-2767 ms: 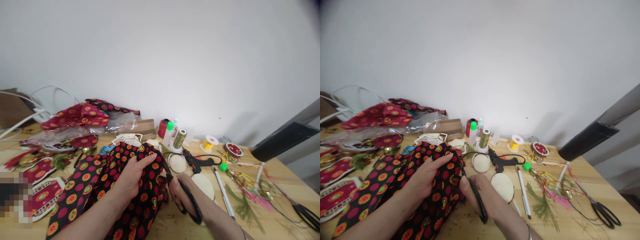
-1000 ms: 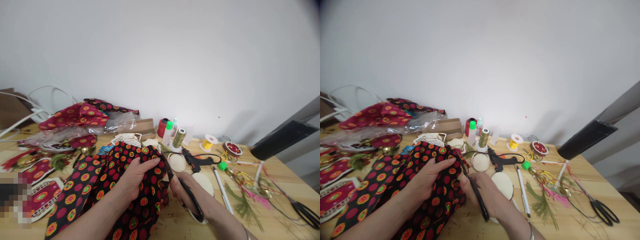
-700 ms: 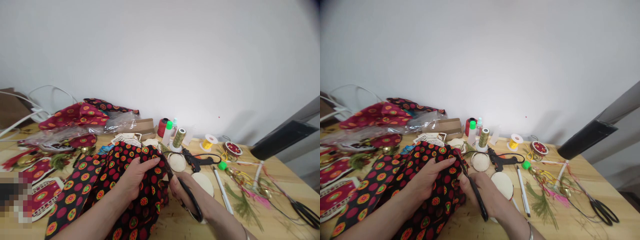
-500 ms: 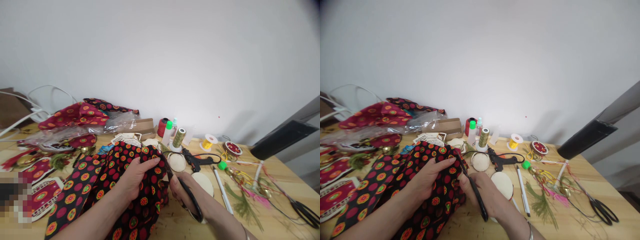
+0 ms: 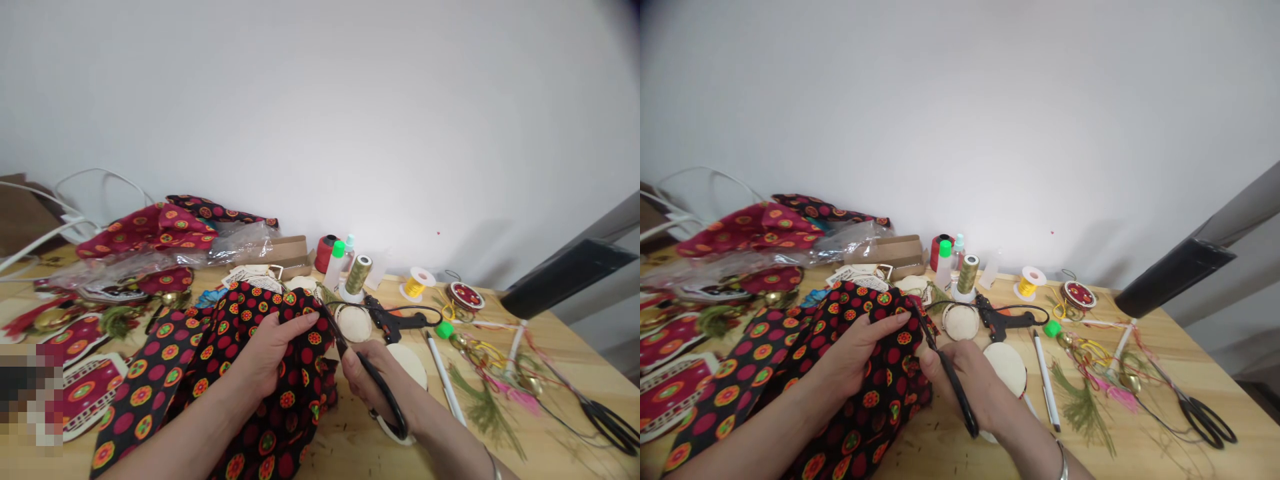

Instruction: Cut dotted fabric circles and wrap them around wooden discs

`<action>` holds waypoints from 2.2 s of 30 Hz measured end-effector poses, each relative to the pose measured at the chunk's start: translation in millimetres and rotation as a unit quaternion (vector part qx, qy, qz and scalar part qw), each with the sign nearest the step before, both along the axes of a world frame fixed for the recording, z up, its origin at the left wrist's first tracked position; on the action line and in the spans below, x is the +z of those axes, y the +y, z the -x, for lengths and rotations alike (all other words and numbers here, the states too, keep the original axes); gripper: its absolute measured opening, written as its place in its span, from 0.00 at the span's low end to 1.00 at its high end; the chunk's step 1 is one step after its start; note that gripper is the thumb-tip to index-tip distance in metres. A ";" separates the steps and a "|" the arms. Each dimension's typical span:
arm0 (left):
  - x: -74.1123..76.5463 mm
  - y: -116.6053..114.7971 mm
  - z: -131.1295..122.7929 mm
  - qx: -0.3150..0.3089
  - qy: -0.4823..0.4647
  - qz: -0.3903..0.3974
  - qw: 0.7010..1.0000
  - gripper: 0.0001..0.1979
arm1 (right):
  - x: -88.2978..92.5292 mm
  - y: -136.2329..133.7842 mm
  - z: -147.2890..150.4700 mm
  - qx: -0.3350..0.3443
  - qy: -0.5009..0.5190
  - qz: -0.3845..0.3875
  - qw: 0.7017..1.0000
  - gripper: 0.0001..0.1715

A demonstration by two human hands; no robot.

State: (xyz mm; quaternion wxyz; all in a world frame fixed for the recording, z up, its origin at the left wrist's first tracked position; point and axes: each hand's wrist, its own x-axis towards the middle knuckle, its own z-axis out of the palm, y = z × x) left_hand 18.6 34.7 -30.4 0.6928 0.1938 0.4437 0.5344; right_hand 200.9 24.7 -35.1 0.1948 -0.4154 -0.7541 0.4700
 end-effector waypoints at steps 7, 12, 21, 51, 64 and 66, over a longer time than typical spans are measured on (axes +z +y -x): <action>0.0 2.1 1.9 -0.011 -0.003 -0.002 1.000 0.01 | -2.6 1.8 -1.3 -0.006 -0.007 0.005 1.000 0.34; -0.2 2.3 2.5 0.005 -0.001 -0.008 1.000 0.02 | 0.5 1.3 -1.1 -0.005 -0.015 0.013 1.000 0.34; 3.3 2.0 0.7 0.017 0.005 -0.007 1.000 0.01 | 4.9 -1.1 2.4 -0.008 -0.006 0.024 1.000 0.37; -2.4 3.0 4.1 0.021 0.013 -0.015 1.000 0.03 | 1.4 5.1 -2.6 -0.024 -0.039 0.013 0.999 0.33; -4.4 4.8 4.2 0.017 0.021 -0.008 1.000 0.05 | 13.0 3.1 -5.6 -0.028 -0.103 0.001 0.994 0.33; -3.7 4.7 4.0 0.017 0.019 -0.007 1.000 0.04 | 12.6 2.0 -6.0 -0.027 -0.108 -0.010 0.994 0.32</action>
